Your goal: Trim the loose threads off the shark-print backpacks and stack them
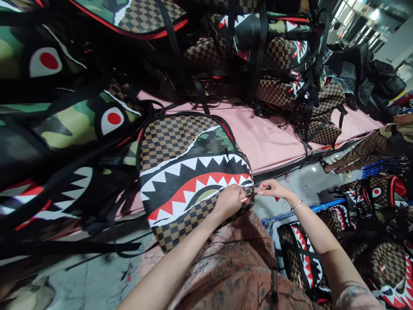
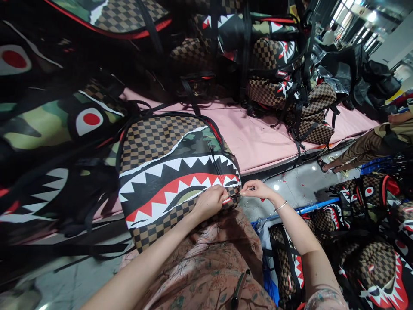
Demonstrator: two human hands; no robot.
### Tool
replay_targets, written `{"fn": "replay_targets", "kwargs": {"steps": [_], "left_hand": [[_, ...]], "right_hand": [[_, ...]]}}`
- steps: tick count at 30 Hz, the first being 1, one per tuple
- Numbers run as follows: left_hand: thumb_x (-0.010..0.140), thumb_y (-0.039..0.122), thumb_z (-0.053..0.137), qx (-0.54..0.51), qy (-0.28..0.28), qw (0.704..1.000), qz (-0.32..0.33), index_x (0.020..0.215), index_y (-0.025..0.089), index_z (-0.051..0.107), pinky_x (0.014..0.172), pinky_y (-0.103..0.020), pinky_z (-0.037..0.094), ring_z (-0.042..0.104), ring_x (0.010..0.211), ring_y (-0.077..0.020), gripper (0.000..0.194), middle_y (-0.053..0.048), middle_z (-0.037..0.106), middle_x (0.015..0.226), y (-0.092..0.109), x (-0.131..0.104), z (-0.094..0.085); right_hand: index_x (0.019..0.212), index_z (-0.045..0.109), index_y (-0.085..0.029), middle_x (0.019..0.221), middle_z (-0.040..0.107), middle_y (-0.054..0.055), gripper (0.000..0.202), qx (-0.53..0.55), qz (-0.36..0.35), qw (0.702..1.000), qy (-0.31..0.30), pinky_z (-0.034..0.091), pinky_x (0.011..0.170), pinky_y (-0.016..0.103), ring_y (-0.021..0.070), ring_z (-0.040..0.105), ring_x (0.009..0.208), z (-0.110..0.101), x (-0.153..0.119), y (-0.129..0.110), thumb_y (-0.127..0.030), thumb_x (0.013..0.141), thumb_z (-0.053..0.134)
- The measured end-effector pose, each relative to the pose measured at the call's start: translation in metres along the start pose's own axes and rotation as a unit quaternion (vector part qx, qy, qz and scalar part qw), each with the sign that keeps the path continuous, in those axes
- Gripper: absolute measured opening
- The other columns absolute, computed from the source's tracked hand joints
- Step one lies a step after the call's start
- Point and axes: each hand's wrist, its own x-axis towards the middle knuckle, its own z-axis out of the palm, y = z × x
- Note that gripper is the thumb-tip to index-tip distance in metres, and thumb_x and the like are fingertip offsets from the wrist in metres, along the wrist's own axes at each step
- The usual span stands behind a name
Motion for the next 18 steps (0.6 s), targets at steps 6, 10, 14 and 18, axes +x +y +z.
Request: {"fn": "replay_targets", "kwargs": {"steps": [6, 10, 14, 18], "left_hand": [[0.076, 0.019, 0.040, -0.013, -0.002, 1.000, 0.000, 0.069, 0.018, 0.056, 0.065, -0.030, 0.038, 0.056, 0.077, -0.0226, 0.018, -0.009, 0.060, 0.077, 0.000, 0.003, -0.002], [0.073, 0.017, 0.042, -0.035, -0.002, 0.999, -0.005, 0.065, 0.018, 0.054, 0.063, -0.029, 0.037, 0.055, 0.073, -0.0211, 0.015, -0.007, 0.059, 0.073, -0.004, 0.004, -0.008], [0.073, 0.017, 0.041, -0.070, 0.013, 0.997, -0.027, 0.064, 0.019, 0.053, 0.062, -0.028, 0.037, 0.055, 0.071, -0.0201, 0.015, -0.006, 0.059, 0.074, -0.011, 0.000, -0.014], [0.075, 0.023, 0.041, -0.115, 0.038, 0.991, -0.056, 0.064, 0.020, 0.051, 0.061, -0.028, 0.036, 0.053, 0.070, -0.0198, 0.015, -0.004, 0.058, 0.071, -0.019, -0.006, -0.016]], "right_hand": [[0.075, 0.066, -0.015, 0.075, 0.064, 0.001, 0.030, -0.002, -0.010, 1.000, -0.029, 0.045, 0.070, 0.026, 0.0132, 0.057, 0.070, 0.011, 0.012, -0.008, -0.045, 0.071, 0.064], [0.076, 0.066, -0.015, 0.072, 0.063, 0.000, 0.029, -0.012, -0.015, 0.999, -0.040, 0.044, 0.067, 0.024, 0.0131, 0.056, 0.068, 0.021, 0.018, -0.010, -0.044, 0.071, 0.064], [0.076, 0.066, -0.015, 0.077, 0.064, 0.001, 0.027, -0.018, -0.023, 0.999, -0.045, 0.043, 0.068, 0.024, 0.0138, 0.057, 0.072, 0.028, 0.021, -0.011, -0.042, 0.072, 0.064], [0.077, 0.067, -0.016, 0.077, 0.065, 0.002, 0.026, -0.023, -0.028, 0.998, -0.045, 0.043, 0.068, 0.024, 0.0143, 0.057, 0.072, 0.032, 0.023, -0.014, -0.041, 0.072, 0.064]]}}
